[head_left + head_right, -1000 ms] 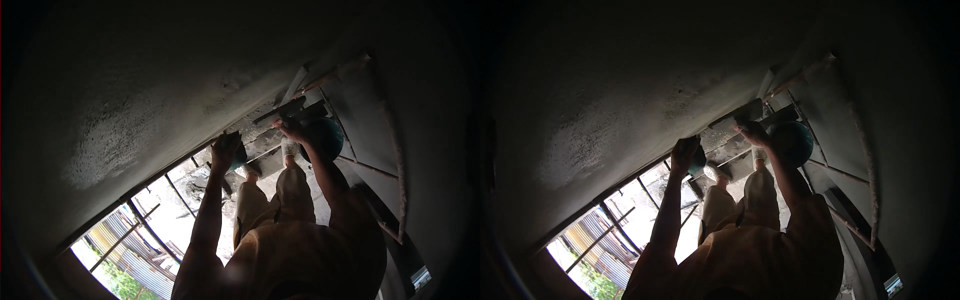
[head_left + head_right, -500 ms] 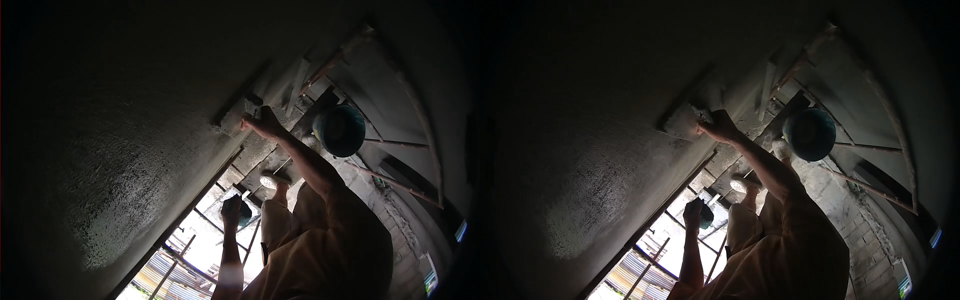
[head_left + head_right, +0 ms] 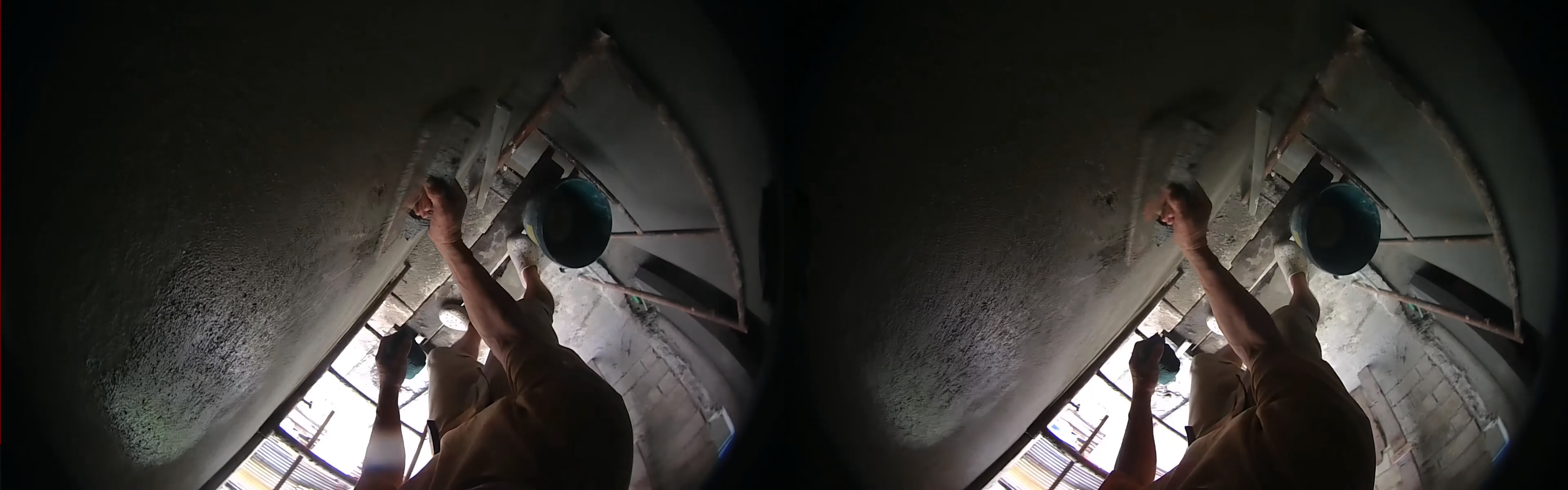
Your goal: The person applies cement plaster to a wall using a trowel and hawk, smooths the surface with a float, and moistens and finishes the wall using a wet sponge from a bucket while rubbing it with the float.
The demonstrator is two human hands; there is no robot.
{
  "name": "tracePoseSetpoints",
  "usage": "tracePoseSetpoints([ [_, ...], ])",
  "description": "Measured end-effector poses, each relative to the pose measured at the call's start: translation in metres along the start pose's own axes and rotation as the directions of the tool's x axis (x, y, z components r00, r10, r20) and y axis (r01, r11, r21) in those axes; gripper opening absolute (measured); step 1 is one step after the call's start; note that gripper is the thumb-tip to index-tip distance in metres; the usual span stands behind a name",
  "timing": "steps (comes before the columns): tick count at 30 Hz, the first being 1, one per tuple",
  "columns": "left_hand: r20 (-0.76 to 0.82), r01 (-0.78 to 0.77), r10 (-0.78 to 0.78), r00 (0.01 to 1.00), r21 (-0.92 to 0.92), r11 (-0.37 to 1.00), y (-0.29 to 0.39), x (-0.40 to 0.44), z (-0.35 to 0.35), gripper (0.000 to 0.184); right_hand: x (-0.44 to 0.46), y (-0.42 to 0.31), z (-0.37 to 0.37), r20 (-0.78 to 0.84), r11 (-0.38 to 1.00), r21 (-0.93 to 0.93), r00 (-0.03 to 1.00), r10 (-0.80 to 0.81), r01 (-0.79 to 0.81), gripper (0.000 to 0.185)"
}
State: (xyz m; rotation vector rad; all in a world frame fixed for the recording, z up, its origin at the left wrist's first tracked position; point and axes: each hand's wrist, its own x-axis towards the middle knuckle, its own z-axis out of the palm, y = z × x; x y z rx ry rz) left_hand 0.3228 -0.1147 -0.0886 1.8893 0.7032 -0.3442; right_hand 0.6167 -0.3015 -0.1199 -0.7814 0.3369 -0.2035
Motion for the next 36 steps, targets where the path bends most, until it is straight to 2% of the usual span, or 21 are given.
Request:
tracePoseSetpoints([
  [2,0.054,-0.069,0.069,0.996,0.001,0.998,0.017,-0.012,-0.011,0.022,-0.01,-0.064,0.05,0.079,0.997,0.042,0.995,-0.064,0.061,0.023],
  [4,0.073,-0.112,0.111,0.991,0.017,0.994,0.006,-0.013,-0.021,0.019,-0.003,-0.107,0.078,0.099,0.953,-0.196,0.971,-0.217,0.233,0.024],
  [6,0.078,-0.151,0.148,0.986,0.033,0.988,0.001,-0.016,-0.03,0.017,0.003,-0.18,0.11,0.094,0.913,-0.363,0.982,-0.164,0.188,0.022],
  [8,0.032,-0.091,0.091,0.995,-0.025,0.996,-0.002,-0.014,-0.036,0.018,0.038,-0.201,0.112,0.14,0.688,-0.555,0.868,-0.477,0.468,0.029],
  [10,0.033,-0.051,0.052,0.998,-0.027,0.998,-0.009,-0.01,-0.043,0.02,0.08,-0.198,0.084,0.164,0.597,-0.41,0.7,-0.695,0.689,0.033],
  [12,-0.017,-0.001,0.001,1.0,-0.003,1.0,-0.015,-0.011,-0.045,0.02,0.108,-0.148,0.015,0.1,0.835,-0.41,0.928,-0.358,0.366,0.032],
  [14,-0.031,-0.147,0.151,0.988,0.103,0.984,-0.042,-0.007,-0.044,0.019,0.121,-0.057,-0.054,0.013,0.841,-0.456,0.946,-0.323,0.293,0.037],
  [16,-0.064,0.008,-0.004,0.998,0.07,0.997,-0.043,-0.017,-0.042,0.018,0.092,0.009,-0.075,-0.249,0.937,-0.349,0.966,-0.068,-0.024,0.034],
  [17,-0.009,-0.124,0.125,0.992,0.044,0.991,-0.066,-0.017,-0.046,0.018,0.078,0.022,-0.072,-0.187,0.955,-0.294,0.979,-0.078,0.02,0.033],
  [20,0.025,-0.02,0.021,0.999,-0.021,1.0,-0.04,-0.029,-0.046,0.017,0.007,-0.015,0.003,0.078,0.93,-0.202,0.952,-0.296,0.306,0.037],
  [22,0.059,-0.07,0.07,0.996,0.002,0.998,-0.049,-0.023,-0.048,0.019,-0.009,-0.044,0.032,0.18,0.872,-0.342,0.935,-0.306,0.351,0.037],
  [24,0.056,-0.036,0.041,0.998,-0.08,0.996,-0.036,-0.011,-0.041,0.019,-0.016,-0.09,0.072,0.141,0.921,-0.285,0.962,-0.234,0.266,0.036],
  [25,0.049,-0.147,0.147,0.988,-0.011,0.989,-0.023,-0.004,-0.036,0.019,-0.015,-0.118,0.089,0.109,0.964,-0.211,0.984,-0.142,0.162,0.035],
  [27,0.084,-0.199,0.196,0.977,0.025,0.98,0.005,0.009,-0.029,0.021,-0.01,-0.179,0.12,0.142,0.856,-0.418,0.953,-0.268,0.303,0.037],
  [29,0.087,-0.203,0.213,0.973,-0.115,0.972,0.028,0.015,-0.026,0.021,0.017,-0.22,0.137,0.149,0.908,-0.227,0.934,-0.325,0.352,0.035],
  [30,0.083,-0.205,0.214,0.973,-0.113,0.972,0.03,0.016,-0.028,0.021,0.053,-0.216,0.11,0.196,0.72,-0.417,0.828,-0.525,0.555,0.033],
  [31,0.08,-0.211,0.224,0.971,-0.138,0.968,0.032,0.023,-0.025,0.022,0.079,-0.201,0.085,0.179,0.681,-0.426,0.793,-0.582,0.596,0.033],
  [32,0.076,-0.203,0.217,0.973,-0.158,0.966,0.032,0.022,-0.026,0.022,0.097,-0.177,0.048,0.213,0.793,-0.31,0.851,-0.479,0.524,0.031],
  [33,0.067,-0.155,0.169,0.983,-0.179,0.972,0.033,0.02,-0.024,0.023,0.109,-0.133,0.01,0.1,0.761,-0.476,0.887,-0.451,0.44,0.03],
  [35,0.07,-0.128,0.141,0.988,-0.161,0.979,0.018,0.015,-0.025,0.024,0.074,-0.063,-0.019,-0.042,0.922,-0.355,0.983,-0.181,0.154,0.029],
  [36,0.083,-0.103,0.115,0.99,-0.14,0.985,0.011,0.015,-0.022,0.024,0.048,-0.043,-0.006,0.018,0.925,-0.263,0.96,-0.28,0.275,0.028],
])
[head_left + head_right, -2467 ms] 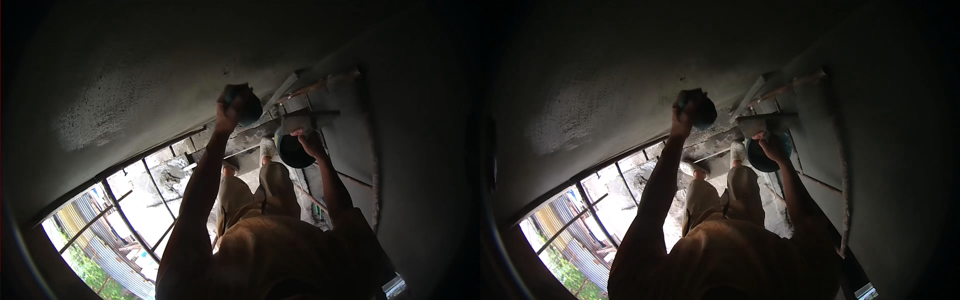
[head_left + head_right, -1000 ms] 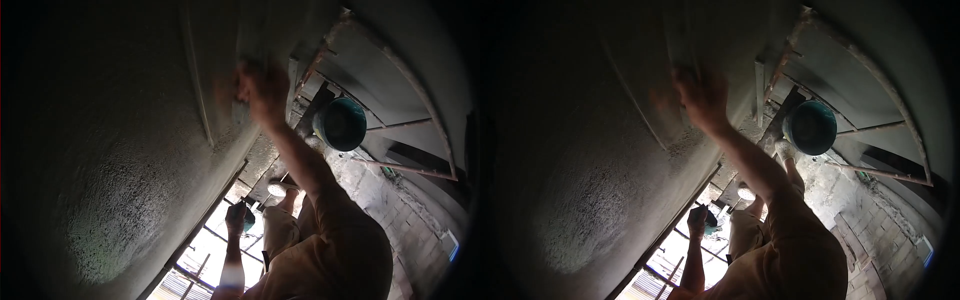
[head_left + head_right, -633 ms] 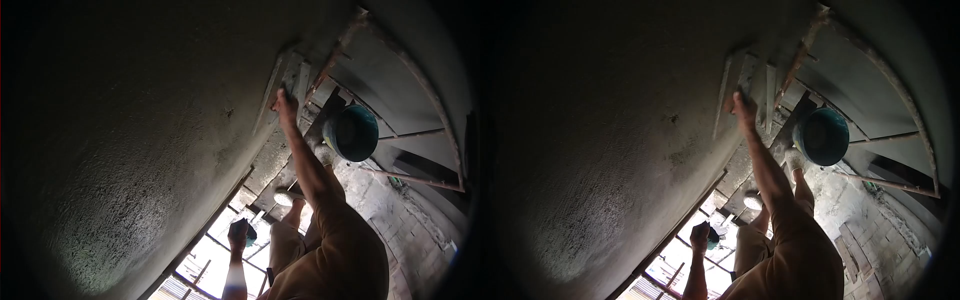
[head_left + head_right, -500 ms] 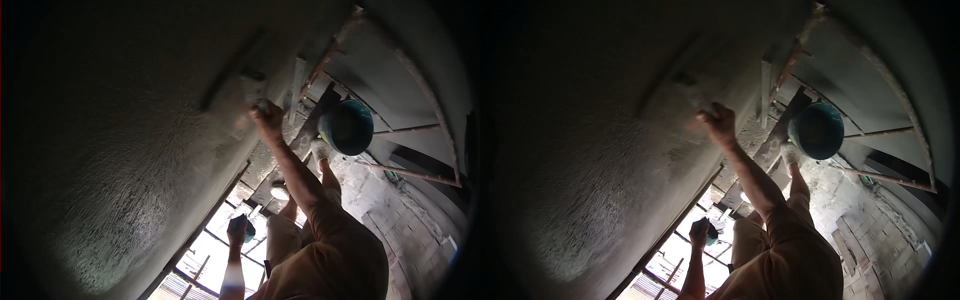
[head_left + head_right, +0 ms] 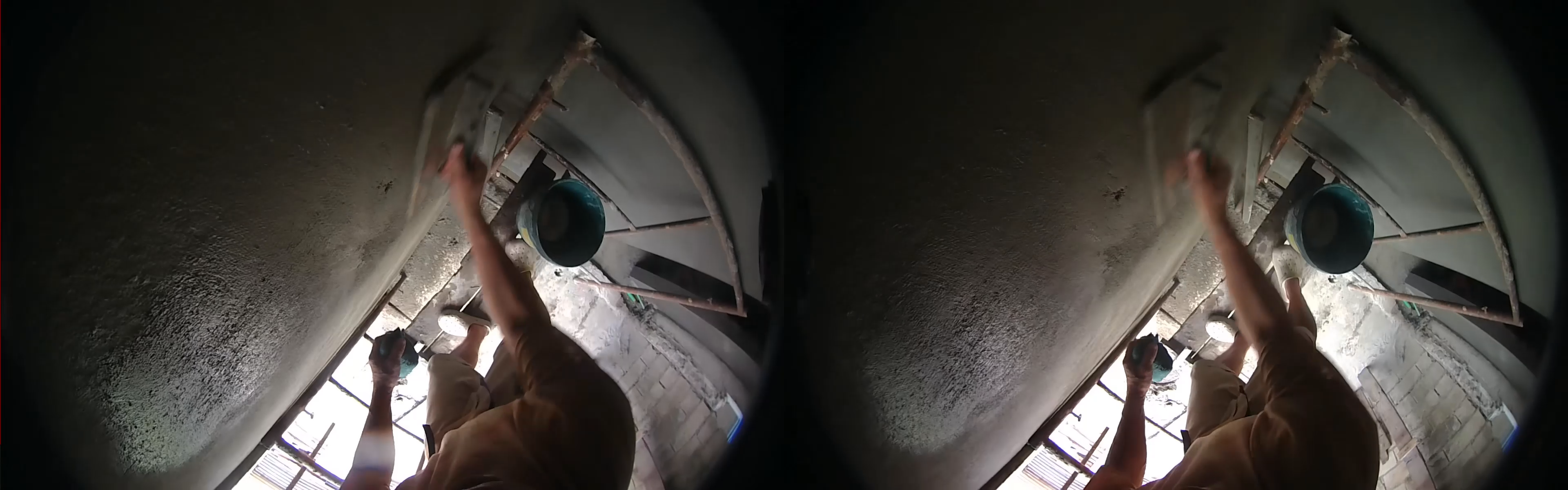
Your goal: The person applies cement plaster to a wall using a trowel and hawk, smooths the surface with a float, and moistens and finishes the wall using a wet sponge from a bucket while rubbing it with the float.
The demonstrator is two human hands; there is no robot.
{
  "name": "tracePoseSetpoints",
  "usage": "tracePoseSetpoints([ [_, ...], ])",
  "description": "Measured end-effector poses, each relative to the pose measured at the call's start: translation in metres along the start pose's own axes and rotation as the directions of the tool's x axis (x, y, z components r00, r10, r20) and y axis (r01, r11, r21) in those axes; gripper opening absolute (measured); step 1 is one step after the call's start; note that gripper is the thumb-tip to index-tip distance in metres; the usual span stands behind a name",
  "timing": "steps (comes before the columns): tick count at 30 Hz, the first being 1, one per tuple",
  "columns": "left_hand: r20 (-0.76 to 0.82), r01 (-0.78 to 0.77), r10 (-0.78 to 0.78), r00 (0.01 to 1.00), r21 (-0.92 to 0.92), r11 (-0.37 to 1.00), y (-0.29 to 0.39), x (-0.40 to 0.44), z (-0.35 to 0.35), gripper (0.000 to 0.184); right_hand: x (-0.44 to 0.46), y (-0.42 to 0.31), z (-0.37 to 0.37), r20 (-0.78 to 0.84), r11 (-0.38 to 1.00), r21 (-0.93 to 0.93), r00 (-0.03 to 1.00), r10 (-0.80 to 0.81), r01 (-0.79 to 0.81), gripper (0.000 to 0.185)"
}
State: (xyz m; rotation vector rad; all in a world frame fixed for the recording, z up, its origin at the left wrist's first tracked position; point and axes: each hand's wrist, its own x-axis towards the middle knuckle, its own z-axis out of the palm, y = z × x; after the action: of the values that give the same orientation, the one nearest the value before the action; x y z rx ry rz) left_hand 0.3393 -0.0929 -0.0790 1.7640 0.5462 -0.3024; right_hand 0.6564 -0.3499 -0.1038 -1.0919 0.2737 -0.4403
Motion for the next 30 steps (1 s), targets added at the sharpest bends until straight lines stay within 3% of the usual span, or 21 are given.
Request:
tracePoseSetpoints([
  [1,-0.003,0.016,-0.016,1.0,-0.051,0.999,-0.009,-0.003,0.002,0.025,-0.026,0.004,0.018,-0.01,0.989,0.005,0.989,-0.15,0.15,0.027],
  [3,0.038,0.037,-0.037,0.999,-0.009,0.999,0.01,-0.008,0.009,0.025,-0.056,-0.082,0.063,0.077,0.962,-0.239,0.99,-0.117,0.132,0.036],
  [4,0.079,0.041,-0.044,0.996,0.039,0.998,0.016,-0.007,0.01,0.027,-0.05,-0.087,0.069,0.145,0.997,-0.003,0.987,-0.073,0.074,0.032],
  [5,0.084,0.048,-0.051,0.995,0.039,0.998,0.017,-0.008,0.01,0.027,-0.034,-0.143,0.08,0.037,0.962,-0.253,0.994,-0.101,0.107,0.03],
  [6,0.08,0.015,-0.015,0.997,0.0,1.0,0.017,-0.005,0.01,0.03,-0.012,-0.163,0.082,0.026,0.996,-0.09,1.0,0.004,-0.001,0.035],
  [8,0.073,-0.018,0.021,0.997,-0.042,0.999,0.022,-0.001,0.011,0.033,0.05,-0.142,0.041,-0.037,0.961,-0.275,0.999,0.004,-0.014,0.051],
  [9,0.102,0.07,-0.043,0.994,-0.284,0.956,0.031,-0.001,0.013,0.039,0.078,-0.122,0.033,-0.028,0.942,-0.151,0.952,-0.306,0.299,0.041],
  [10,0.146,0.155,-0.093,0.985,-0.509,0.847,0.039,0.002,0.017,0.045,0.078,-0.09,0.021,-0.022,0.94,-0.152,0.95,-0.312,0.306,0.041],
  [12,0.439,0.399,-0.059,0.896,-0.74,0.541,0.074,0.007,0.024,0.066,0.067,-0.036,-0.005,-0.182,0.992,-0.129,0.983,-0.01,-0.014,0.04],
  [13,0.418,0.404,-0.091,0.904,-0.762,0.506,0.075,0.005,0.028,0.066,0.03,-0.047,0.006,-0.157,0.947,-0.274,0.98,0.126,-0.165,0.037],
  [15,0.399,0.403,-0.115,0.91,-0.781,0.478,0.087,0.0,0.036,0.067,-0.031,-0.04,0.039,-0.086,1.0,-0.021,0.996,-0.016,0.014,0.035],
  [16,0.435,0.45,-0.144,0.889,-0.766,0.459,0.098,-0.006,0.04,0.063,-0.053,-0.044,0.056,-0.048,0.996,-0.018,0.995,-0.087,0.087,0.037],
  [18,0.467,0.499,-0.186,0.864,-0.754,0.427,0.111,-0.024,0.047,0.059,-0.058,-0.1,0.078,0.069,1.0,0.018,0.998,-0.014,0.013,0.037],
  [19,0.483,0.492,-0.16,0.861,-0.71,0.504,0.114,-0.026,0.05,0.06,-0.046,-0.151,0.093,0.075,0.999,0.019,0.996,0.047,-0.048,0.043],
  [20,0.495,0.479,-0.141,0.857,-0.665,0.573,0.114,-0.031,0.051,0.062,-0.024,-0.195,0.092,0.145,0.974,-0.139,0.969,0.197,-0.177,0.047],
  [21,0.478,0.53,-0.251,0.841,-0.642,0.554,0.113,-0.035,0.051,0.066,0.001,-0.223,0.082,0.189,0.909,-0.301,0.917,0.353,-0.288,0.051],
  [23,0.527,0.519,-0.145,0.837,-0.685,0.511,0.127,-0.027,0.069,0.066,0.04,-0.243,0.048,0.083,0.908,-0.391,0.976,0.2,-0.153,0.047],
  [24,0.584,0.543,-0.068,0.809,-0.7,0.464,0.134,-0.02,0.078,0.066,0.057,-0.241,0.015,0.169,0.934,-0.336,0.983,-0.067,0.122,0.046],
  [25,0.589,0.54,-0.076,0.805,-0.674,0.504,0.143,-0.011,0.089,0.068,0.072,-0.268,-0.007,0.145,0.98,-0.12,0.98,-0.139,0.157,0.046],
  [27,0.554,0.5,-0.106,0.826,-0.633,0.591,0.169,0.005,0.122,0.072,0.085,-0.284,-0.061,-0.011,0.968,-0.216,0.991,-0.133,0.128,0.049],
  [30,0.565,0.477,-0.063,0.822,-0.625,0.618,0.204,0.024,0.153,0.074,0.074,-0.299,-0.127,0.024,0.983,-0.181,0.999,0.021,-0.016,0.051],
])
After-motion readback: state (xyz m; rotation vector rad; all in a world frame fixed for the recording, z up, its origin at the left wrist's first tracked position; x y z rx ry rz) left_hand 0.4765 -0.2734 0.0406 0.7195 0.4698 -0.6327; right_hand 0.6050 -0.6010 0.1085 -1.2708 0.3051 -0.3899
